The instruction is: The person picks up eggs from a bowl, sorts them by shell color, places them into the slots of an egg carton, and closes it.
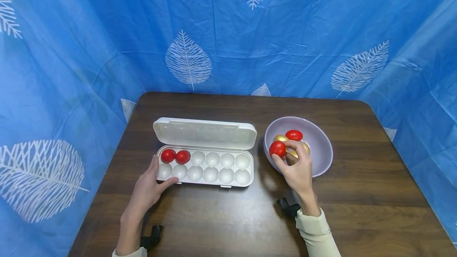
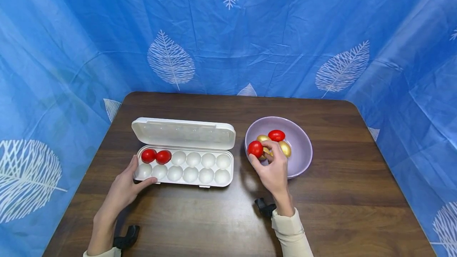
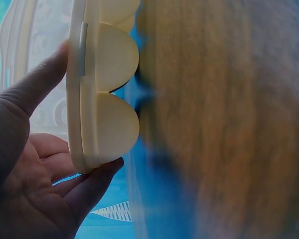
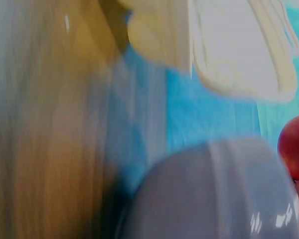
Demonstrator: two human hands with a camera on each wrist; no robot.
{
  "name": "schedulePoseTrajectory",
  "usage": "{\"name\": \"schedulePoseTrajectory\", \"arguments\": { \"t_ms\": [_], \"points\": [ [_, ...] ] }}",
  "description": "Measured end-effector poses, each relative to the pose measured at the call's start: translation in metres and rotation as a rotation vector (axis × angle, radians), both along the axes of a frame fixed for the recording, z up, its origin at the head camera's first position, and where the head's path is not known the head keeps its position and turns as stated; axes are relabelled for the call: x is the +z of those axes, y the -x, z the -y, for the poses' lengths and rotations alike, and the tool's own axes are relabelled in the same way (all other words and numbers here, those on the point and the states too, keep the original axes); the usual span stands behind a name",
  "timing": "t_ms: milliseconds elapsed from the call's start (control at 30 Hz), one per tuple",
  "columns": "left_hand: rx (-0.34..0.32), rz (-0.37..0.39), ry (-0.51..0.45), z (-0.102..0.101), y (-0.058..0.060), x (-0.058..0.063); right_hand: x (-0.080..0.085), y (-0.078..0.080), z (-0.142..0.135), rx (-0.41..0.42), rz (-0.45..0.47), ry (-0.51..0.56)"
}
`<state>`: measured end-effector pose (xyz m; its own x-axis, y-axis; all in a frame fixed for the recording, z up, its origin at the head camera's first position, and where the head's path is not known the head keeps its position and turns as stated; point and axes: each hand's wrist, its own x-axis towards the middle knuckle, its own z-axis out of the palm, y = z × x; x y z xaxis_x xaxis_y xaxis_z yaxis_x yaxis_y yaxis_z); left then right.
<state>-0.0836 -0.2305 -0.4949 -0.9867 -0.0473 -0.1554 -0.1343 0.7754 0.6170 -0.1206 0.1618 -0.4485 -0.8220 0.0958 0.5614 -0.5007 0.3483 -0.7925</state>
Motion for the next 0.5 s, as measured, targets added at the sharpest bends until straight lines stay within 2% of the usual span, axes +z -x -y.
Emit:
{"name": "schedulePoseTrajectory", "arguments": {
  "t_ms": [133,333,400,500],
  "points": [
    [-0.001,0.004,-0.002,-0.001,0.0,0.001,0.0,-0.005,0.015,0.068,-0.046,-0.019],
    [0.007,0.014,-0.001,-0.002,-0.001,0.001,0.002,-0.012,0.037,0.142,-0.031,-0.077],
    [0.008,0.012,0.001,-0.002,-0.001,0.001,-0.001,-0.013,0.045,0.176,-0.024,-0.081],
    [0.006,0.013,-0.001,-0.001,-0.001,0.001,-0.013,-0.011,0.056,0.219,-0.022,-0.087]
  ]
}}
